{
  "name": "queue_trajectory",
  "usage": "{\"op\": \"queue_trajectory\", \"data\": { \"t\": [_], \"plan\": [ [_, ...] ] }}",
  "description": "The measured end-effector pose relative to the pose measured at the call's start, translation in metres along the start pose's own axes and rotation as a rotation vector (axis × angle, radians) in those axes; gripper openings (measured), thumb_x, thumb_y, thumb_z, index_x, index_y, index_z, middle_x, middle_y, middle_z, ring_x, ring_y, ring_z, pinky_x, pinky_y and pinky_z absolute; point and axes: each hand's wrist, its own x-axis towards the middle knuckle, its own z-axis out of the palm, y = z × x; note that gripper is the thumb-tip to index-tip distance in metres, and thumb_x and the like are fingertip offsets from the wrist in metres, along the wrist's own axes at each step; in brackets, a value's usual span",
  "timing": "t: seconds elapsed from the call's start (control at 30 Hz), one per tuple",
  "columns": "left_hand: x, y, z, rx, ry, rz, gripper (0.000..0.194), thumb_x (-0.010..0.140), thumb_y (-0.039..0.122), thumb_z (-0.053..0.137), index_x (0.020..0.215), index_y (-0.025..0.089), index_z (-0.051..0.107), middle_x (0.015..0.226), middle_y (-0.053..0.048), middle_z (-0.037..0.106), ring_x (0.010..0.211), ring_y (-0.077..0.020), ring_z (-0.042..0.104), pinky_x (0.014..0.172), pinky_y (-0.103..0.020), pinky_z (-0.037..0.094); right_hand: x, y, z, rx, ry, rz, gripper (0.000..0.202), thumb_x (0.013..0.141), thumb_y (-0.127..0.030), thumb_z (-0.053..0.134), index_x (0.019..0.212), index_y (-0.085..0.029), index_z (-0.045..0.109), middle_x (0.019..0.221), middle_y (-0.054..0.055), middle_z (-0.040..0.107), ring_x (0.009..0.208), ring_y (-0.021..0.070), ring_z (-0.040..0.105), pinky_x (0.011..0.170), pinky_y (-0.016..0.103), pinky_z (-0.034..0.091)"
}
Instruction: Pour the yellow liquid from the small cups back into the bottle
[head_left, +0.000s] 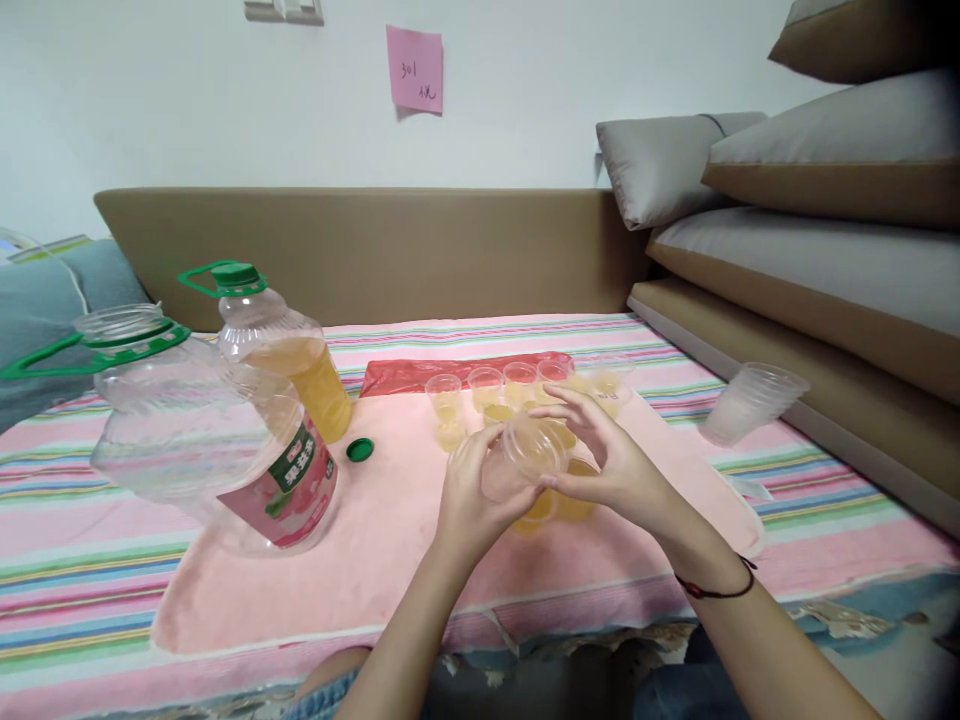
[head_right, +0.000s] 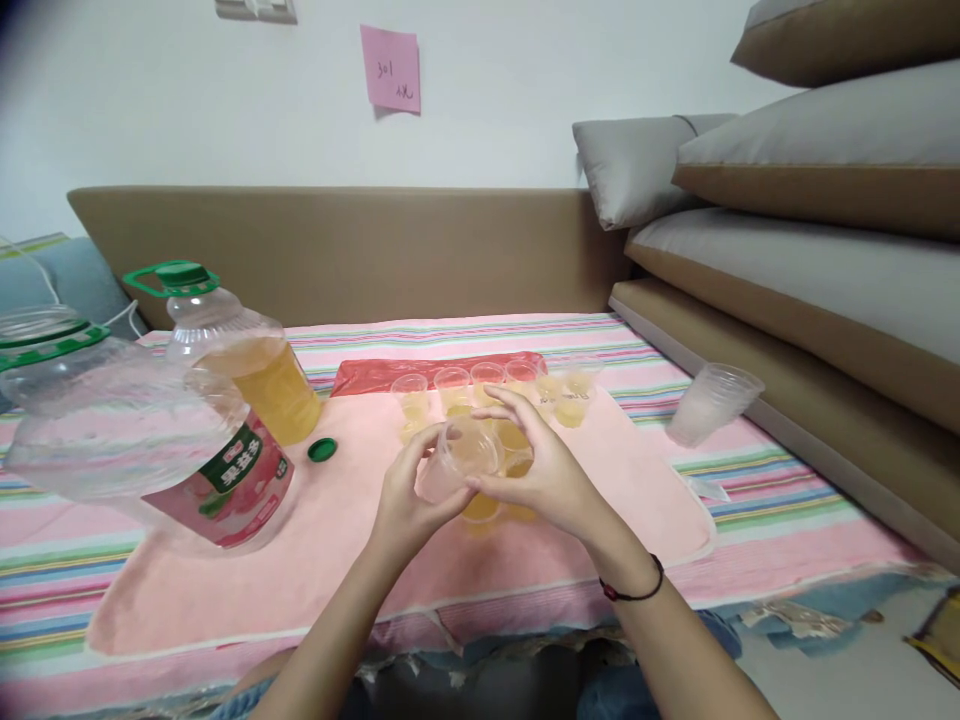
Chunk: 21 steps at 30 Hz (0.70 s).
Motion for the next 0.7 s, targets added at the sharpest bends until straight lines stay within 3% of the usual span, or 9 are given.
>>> {"op": "queue_trajectory", "data": {
  "t": [0.2,0.3,0.4,0.5,0.6,0.7],
  "plan": [
    [0.000,-0.003,-0.003,0.005,0.018,0.017,0.053,0.073,0.042,0.080,0.119,0.024,0.061,0.117,-0.011,0.071,0.108,-0.0289,0.066,0.092,-0.044,0.051,0.002,-0.006,0.004,0.082,0.010,0.005,0.085,0.068,-0.037,0.089,0.138,-0.029,0.043,0.133,0.010,0.059,0.137,0.0277,0.047,0.117,0.050,0.034],
    [0.000,-0.008,-0.002,-0.084,0.027,0.001,0.083,0.064,0.055,0.085,0.135,0.027,0.053,0.130,-0.013,0.065,0.112,-0.0317,0.065,0.096,-0.048,0.051,0.003,-0.007,0.002,0.158,0.036,-0.012,0.088,0.066,-0.039,0.090,0.138,-0.029,0.041,0.129,0.010,0.061,0.131,0.0269,0.053,0.114,0.049,0.039],
    [0.001,-0.013,-0.002,-0.203,0.058,0.052,0.107,0.060,0.064,0.083,0.150,0.030,0.035,0.151,-0.017,0.047,0.128,-0.0364,0.055,0.105,-0.054,0.045,0.003,-0.009,-0.013,0.225,0.071,-0.023,0.091,0.065,-0.041,0.090,0.139,-0.031,0.037,0.129,0.010,0.059,0.121,0.0261,0.060,0.105,0.046,0.049],
    [0.003,-0.019,-0.007,-0.233,0.090,0.089,0.097,0.072,0.060,0.076,0.154,0.035,0.029,0.159,-0.014,0.036,0.137,-0.0359,0.047,0.111,-0.055,0.040,-0.002,-0.013,-0.053,0.155,0.205,-0.084,0.090,0.070,-0.044,0.086,0.142,-0.034,0.034,0.133,0.010,0.057,0.116,0.0247,0.062,0.097,0.043,0.054],
    [0.006,-0.029,-0.015,-0.243,0.116,0.070,0.089,0.077,0.051,0.075,0.153,0.037,0.030,0.160,-0.011,0.037,0.135,-0.0344,0.050,0.109,-0.053,0.043,-0.018,-0.012,-0.113,-0.069,0.484,-0.140,0.089,0.072,-0.045,0.082,0.144,-0.033,0.031,0.134,0.011,0.057,0.110,0.0251,0.065,0.095,0.044,0.055],
    [0.008,-0.038,-0.022,-0.244,0.122,0.039,0.084,0.078,0.043,0.076,0.151,0.038,0.035,0.159,-0.010,0.038,0.133,-0.0340,0.051,0.108,-0.053,0.043,-0.047,0.004,-0.176,-0.357,0.745,-0.092,0.096,0.067,-0.044,0.083,0.146,-0.027,0.030,0.131,0.015,0.059,0.107,0.0298,0.066,0.091,0.047,0.055]
  ]
}}
